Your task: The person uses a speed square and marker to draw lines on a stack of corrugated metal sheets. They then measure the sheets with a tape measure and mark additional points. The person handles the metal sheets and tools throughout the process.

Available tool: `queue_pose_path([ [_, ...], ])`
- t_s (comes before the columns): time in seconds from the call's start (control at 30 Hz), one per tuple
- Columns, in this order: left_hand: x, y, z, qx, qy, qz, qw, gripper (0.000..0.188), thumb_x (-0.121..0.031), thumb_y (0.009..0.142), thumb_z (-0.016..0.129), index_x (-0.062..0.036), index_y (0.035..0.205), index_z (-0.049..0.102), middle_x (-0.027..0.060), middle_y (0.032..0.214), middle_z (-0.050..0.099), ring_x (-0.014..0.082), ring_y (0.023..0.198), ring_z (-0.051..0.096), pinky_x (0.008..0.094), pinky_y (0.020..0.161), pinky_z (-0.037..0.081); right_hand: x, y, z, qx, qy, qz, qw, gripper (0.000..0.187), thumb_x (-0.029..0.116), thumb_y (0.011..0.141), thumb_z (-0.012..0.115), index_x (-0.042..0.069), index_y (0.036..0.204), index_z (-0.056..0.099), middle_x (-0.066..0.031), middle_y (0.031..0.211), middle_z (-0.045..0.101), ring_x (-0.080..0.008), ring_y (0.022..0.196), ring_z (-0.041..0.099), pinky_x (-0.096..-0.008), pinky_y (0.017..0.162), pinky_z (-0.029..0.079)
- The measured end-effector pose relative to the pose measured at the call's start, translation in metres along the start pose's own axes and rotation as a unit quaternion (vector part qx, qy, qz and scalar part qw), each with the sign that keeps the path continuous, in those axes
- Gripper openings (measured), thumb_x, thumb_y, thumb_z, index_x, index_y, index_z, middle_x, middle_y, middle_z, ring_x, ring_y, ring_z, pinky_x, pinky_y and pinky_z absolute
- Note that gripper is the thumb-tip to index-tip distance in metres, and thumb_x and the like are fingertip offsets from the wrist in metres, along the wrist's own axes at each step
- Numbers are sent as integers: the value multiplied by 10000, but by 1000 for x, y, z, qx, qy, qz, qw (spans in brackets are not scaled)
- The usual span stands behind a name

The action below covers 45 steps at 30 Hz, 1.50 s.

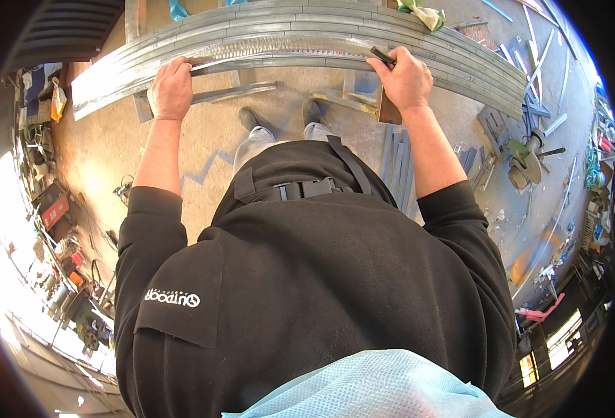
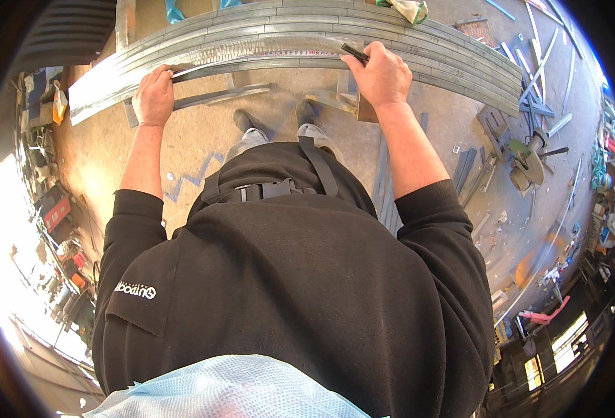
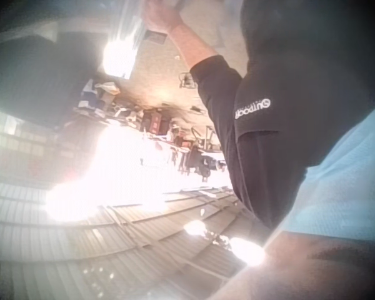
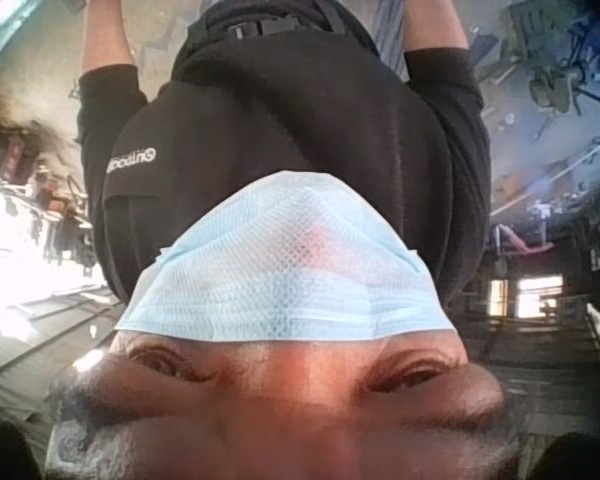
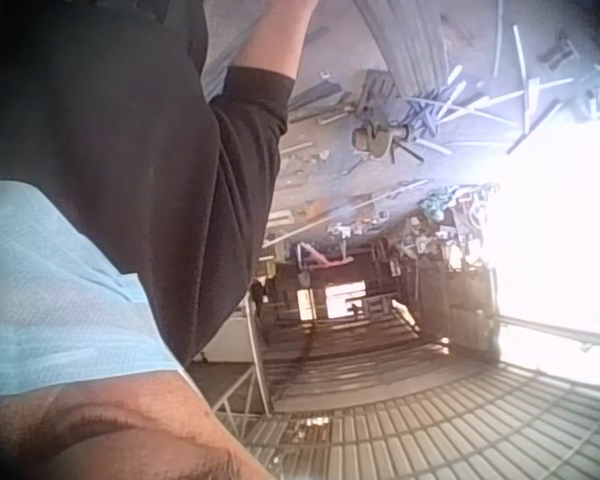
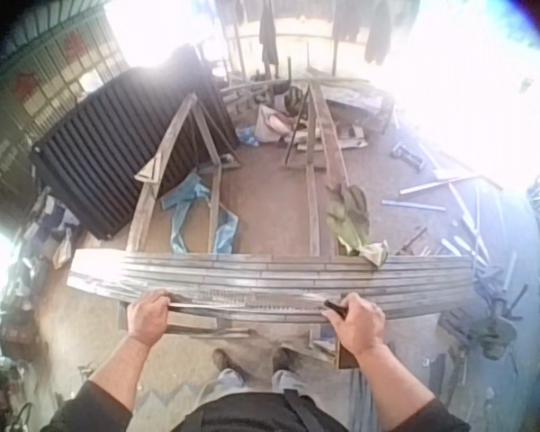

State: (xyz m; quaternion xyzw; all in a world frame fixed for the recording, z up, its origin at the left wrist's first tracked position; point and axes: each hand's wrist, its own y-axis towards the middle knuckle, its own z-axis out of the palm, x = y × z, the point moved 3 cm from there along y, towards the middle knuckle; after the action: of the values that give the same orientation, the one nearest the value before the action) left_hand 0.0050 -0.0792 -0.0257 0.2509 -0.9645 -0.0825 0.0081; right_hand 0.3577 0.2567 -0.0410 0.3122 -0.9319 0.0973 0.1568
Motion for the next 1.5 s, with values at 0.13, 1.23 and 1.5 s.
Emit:
queue_pose_path([
  [0.13, 0, 0, -3, -30, -10, 19, 999, 75, -124, 956, 704, -136, 1023, 736, -53, 1224, 743, 254, 1032, 717, 414, 874, 605, 0, -1, -1, 0, 8, 5, 1000, 528, 595, 887, 831, 99, 1052, 751, -87, 949, 808, -340, 951, 765, -472, 851, 575],
  [1.23, 0, 0, -9, -8, -1, 23, 1000, 125, -95, 940, 745, -133, 1054, 779, -38, 1243, 770, 238, 1038, 741, 379, 884, 612, 5, -2, -7, 9, 23, 9, 1000, 483, 546, 870, 866, 99, 989, 725, -72, 858, 785, -341, 876, 757, -476, 810, 577],
  [1.5, 1, -1, -8, -13, -4, 22, 1000, 125, -85, 931, 744, -133, 1043, 772, -32, 1246, 772, 239, 1042, 741, 378, 887, 610, 6, -3, -9, 19, 23, 13, 999, 472, 544, 880, 859, 104, 976, 720, -54, 836, 778, -326, 864, 758, -466, 810, 576],
])
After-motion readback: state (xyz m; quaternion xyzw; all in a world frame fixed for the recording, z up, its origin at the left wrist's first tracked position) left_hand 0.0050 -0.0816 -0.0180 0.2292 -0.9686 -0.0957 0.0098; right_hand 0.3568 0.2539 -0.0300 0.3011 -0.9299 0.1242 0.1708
